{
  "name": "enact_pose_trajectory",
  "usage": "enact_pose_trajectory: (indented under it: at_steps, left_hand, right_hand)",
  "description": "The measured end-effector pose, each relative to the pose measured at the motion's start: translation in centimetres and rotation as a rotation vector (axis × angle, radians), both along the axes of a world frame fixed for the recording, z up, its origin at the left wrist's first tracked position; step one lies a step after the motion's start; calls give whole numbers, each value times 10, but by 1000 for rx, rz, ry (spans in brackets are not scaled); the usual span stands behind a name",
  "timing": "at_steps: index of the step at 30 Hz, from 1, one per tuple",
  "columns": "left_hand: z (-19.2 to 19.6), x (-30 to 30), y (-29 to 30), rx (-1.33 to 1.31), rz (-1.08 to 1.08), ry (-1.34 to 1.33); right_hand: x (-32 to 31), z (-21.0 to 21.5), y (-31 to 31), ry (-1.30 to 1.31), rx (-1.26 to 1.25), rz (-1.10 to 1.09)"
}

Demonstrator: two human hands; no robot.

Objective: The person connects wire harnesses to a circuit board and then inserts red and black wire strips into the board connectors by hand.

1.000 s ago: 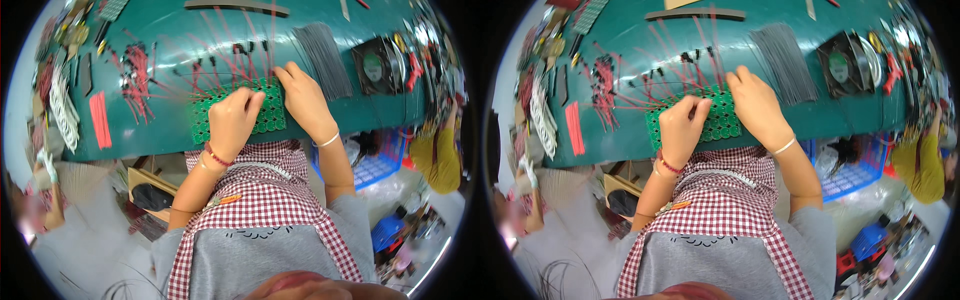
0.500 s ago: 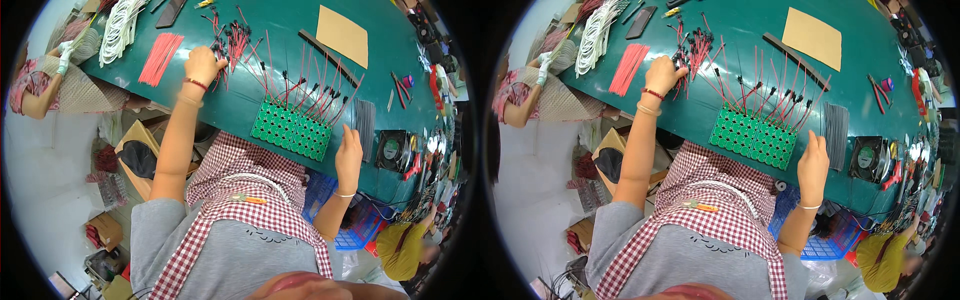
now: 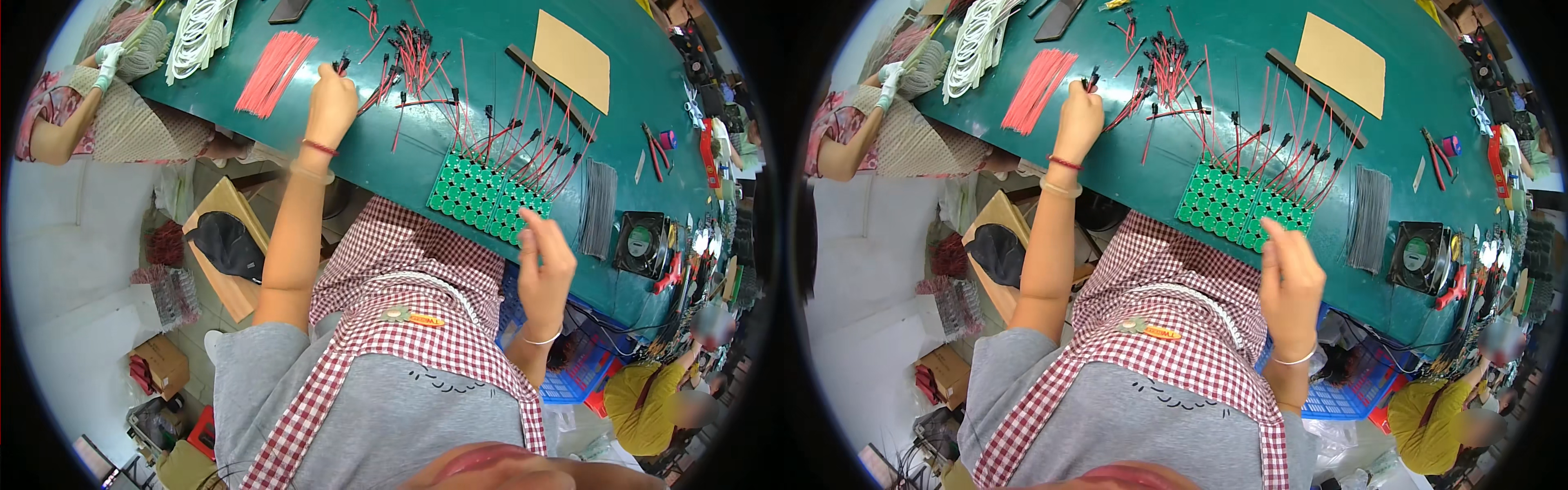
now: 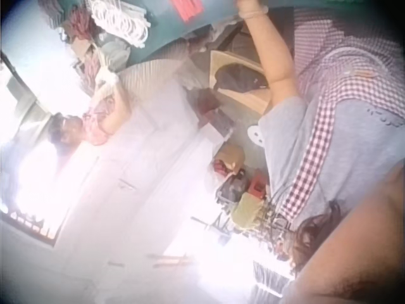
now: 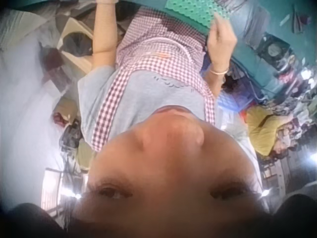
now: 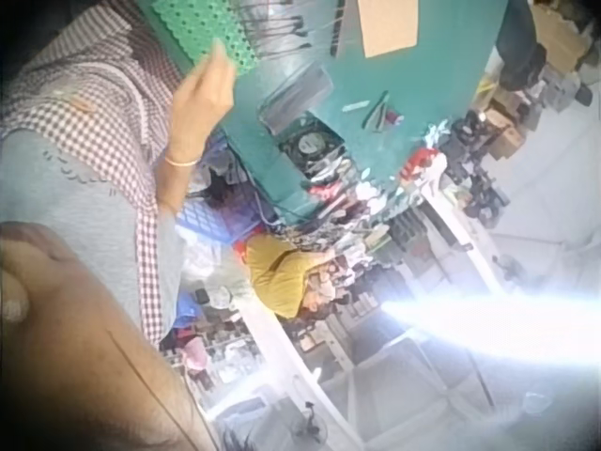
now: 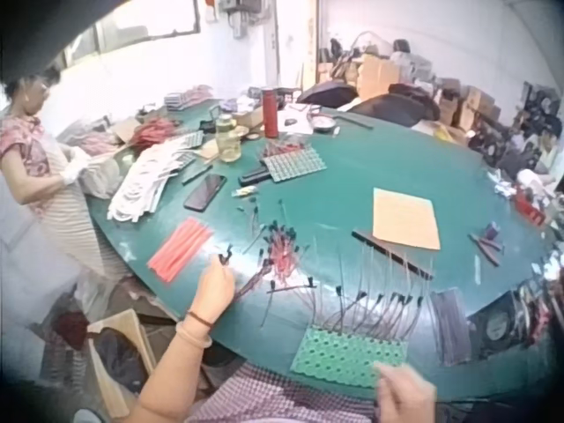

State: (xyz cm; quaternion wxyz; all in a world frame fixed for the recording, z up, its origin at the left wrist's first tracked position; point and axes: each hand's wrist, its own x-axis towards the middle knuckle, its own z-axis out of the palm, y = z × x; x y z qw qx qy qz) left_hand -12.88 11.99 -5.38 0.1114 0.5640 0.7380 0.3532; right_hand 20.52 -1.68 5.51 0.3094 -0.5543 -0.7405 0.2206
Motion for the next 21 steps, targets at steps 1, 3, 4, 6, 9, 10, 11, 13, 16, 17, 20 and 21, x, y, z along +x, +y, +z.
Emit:
enact_pose_trajectory:
  at_steps: [1,3,4,6,9,10,11,13,16,17,20,21]
  left_hand:
    - [-7,-8,-5,120,-19,-180]
    - [42,13,-37,-100,-52,-1152]
    - [51,28,-43,-130,-137,-1330]
    - [65,50,-75,-170,-211,-1430]
    - [84,81,-111,-334,-346,-1219]
    - [75,89,-117,-258,-375,-1113]
    - [68,95,-117,-180,-413,-1006]
    - [60,96,-116,-123,-420,-910]
    - [56,94,-118,-308,-435,-1068]
    - [56,96,-119,-316,-441,-1075]
    - [54,108,-122,-237,-525,-994]
    - [52,112,-123,-157,-584,-968]
  right_hand:
    - [-9,-2,-1,36,-5,75]
    - [-27,-7,0,127,-105,185]
    - [-33,-11,4,216,-191,178]
    - [-50,-22,20,344,-267,218]
    - [-86,-18,50,430,-336,112]
    - [-93,-19,57,434,-312,155]
    - [-96,-20,62,436,-278,192]
    - [-95,-27,60,536,-259,108]
    - [-81,-32,59,823,-423,-84]
    - [-73,-34,60,939,-546,-78]
    - [-61,-48,58,1354,-918,-10]
    - [-59,-52,57,1603,-1118,63]
